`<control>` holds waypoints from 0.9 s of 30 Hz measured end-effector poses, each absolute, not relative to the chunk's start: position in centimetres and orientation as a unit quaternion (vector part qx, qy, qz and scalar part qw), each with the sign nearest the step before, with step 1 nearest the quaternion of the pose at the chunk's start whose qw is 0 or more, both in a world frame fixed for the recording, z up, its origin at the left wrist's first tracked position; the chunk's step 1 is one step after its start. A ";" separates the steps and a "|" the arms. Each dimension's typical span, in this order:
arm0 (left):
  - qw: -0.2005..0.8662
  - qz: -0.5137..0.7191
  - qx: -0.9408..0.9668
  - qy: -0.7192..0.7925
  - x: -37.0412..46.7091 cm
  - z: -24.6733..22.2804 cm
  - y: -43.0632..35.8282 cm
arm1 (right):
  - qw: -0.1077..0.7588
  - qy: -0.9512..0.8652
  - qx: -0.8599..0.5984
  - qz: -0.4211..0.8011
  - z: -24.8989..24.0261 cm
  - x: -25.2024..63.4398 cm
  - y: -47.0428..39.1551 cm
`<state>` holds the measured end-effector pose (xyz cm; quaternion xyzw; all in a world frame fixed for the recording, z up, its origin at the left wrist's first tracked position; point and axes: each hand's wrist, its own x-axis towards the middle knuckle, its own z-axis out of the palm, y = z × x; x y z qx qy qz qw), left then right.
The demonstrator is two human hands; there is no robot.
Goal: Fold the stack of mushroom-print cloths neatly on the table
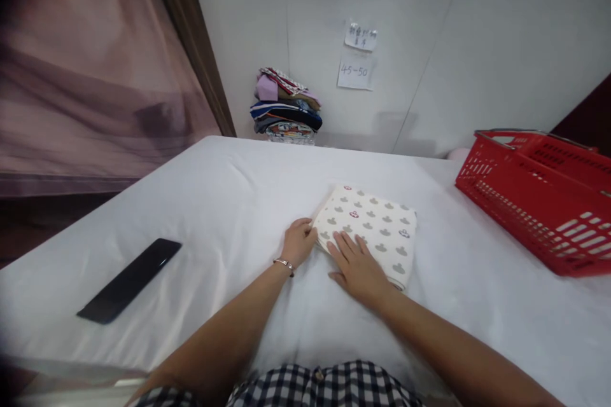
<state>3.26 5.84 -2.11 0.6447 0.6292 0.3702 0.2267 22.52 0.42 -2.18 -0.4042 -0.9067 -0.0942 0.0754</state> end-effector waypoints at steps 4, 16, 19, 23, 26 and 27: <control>0.225 0.385 0.640 0.625 2.9 -2.3 6.1 | 0.077 -0.909 -0.399 -0.090 -2.0 22.5 0.0; 0.212 0.406 0.638 0.619 2.3 -2.9 6.5 | 0.217 -0.831 -0.509 0.049 0.0 28.9 0.9; 0.209 0.401 0.629 0.632 2.3 -2.7 6.5 | 0.321 -0.685 -0.650 0.076 0.1 33.2 2.6; 0.227 0.374 0.628 0.644 2.4 -2.5 6.4 | 0.378 -0.462 -0.743 0.302 0.5 36.1 3.9; 0.241 0.367 0.630 0.640 2.4 -2.3 6.3 | 0.389 -0.383 -0.725 0.419 1.3 36.1 4.2; 0.247 0.366 0.630 0.639 2.4 -2.3 6.3 | 0.388 -0.374 -0.724 0.430 1.5 35.9 4.4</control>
